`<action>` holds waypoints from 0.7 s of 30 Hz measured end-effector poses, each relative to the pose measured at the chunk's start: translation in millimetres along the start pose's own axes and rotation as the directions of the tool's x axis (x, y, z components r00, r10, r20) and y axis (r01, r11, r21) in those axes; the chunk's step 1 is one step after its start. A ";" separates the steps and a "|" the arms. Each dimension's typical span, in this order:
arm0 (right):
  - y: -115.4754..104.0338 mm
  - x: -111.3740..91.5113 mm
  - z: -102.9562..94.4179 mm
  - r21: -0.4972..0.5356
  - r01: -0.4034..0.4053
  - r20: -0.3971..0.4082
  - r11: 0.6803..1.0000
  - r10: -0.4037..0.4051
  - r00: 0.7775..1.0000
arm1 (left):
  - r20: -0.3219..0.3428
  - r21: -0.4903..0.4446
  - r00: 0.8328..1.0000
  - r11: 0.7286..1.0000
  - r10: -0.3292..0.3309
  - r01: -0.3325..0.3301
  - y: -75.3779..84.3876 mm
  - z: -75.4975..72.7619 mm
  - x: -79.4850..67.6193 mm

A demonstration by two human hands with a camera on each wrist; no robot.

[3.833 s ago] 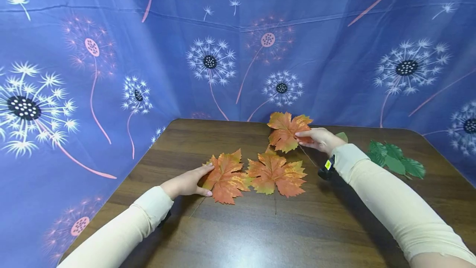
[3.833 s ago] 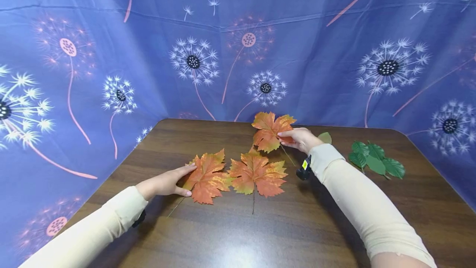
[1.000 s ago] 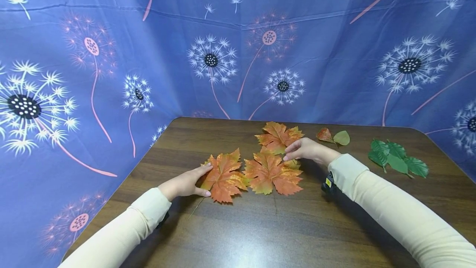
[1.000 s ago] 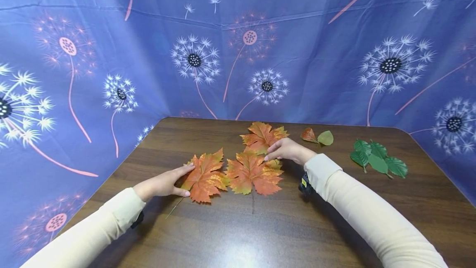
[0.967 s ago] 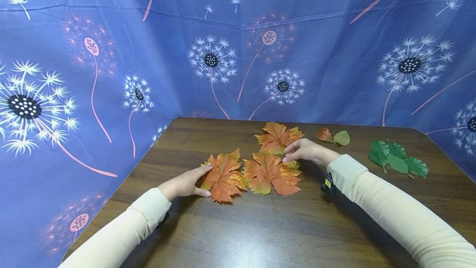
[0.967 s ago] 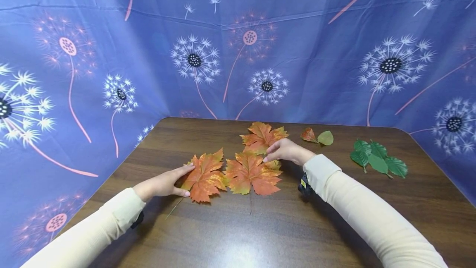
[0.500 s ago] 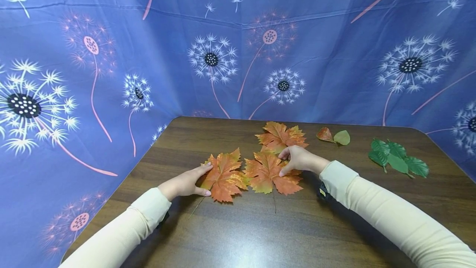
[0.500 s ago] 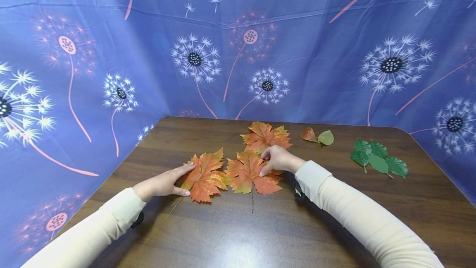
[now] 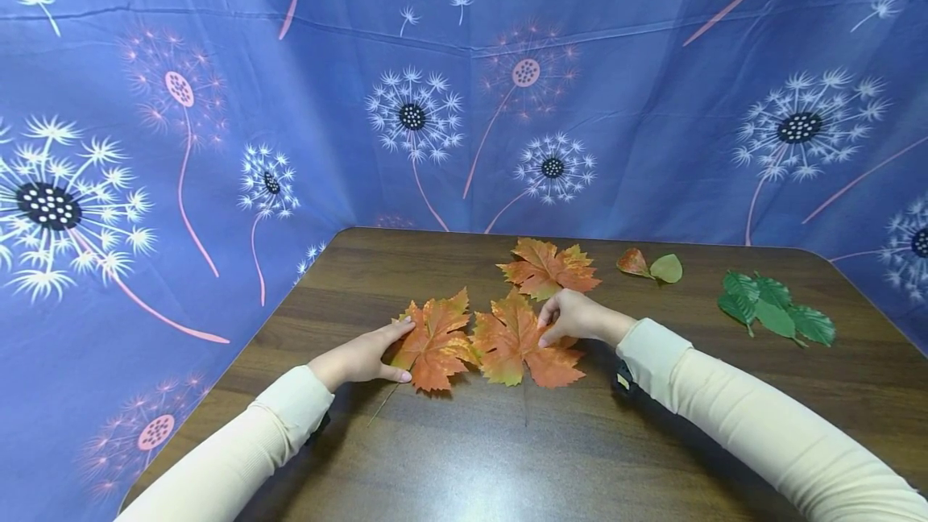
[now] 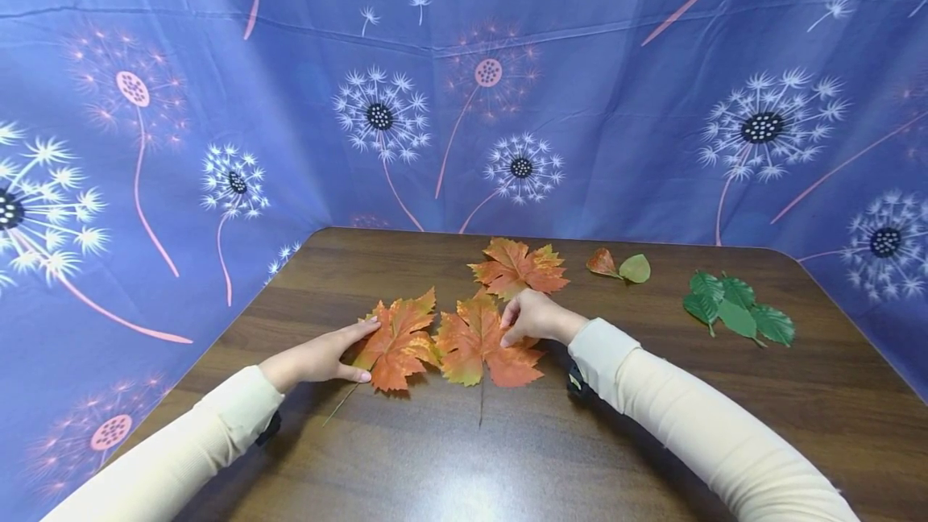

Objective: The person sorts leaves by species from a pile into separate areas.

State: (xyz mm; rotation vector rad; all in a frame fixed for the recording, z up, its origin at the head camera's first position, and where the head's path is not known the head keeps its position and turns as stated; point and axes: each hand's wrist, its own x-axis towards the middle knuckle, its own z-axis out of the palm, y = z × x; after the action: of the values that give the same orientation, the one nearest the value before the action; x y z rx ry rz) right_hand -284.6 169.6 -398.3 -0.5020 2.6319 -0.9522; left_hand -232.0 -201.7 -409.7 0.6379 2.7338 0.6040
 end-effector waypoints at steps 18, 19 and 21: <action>0.2 -3.2 -17.8 0.186 0.068 0.057 0.980 -0.080 0.995 | 0.010 0.001 1.000 1.000 -0.008 0.008 1.9 -0.4 -1.4; 0.3 -3.1 -18.5 0.200 0.061 0.054 0.978 -0.073 0.996 | 0.010 0.000 1.000 1.000 -0.008 0.008 2.0 -0.4 -1.5; 1.1 -2.5 -20.2 0.223 0.054 0.050 0.973 -0.067 0.997 | 0.008 0.000 1.000 1.000 -0.006 0.006 2.1 -0.8 -1.6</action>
State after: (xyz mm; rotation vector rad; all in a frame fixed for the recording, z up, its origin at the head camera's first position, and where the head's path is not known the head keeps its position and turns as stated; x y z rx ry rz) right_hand -290.5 182.7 -383.7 -0.5474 2.4331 -1.2142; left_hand -230.2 -201.0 -407.8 0.6309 2.7272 0.5982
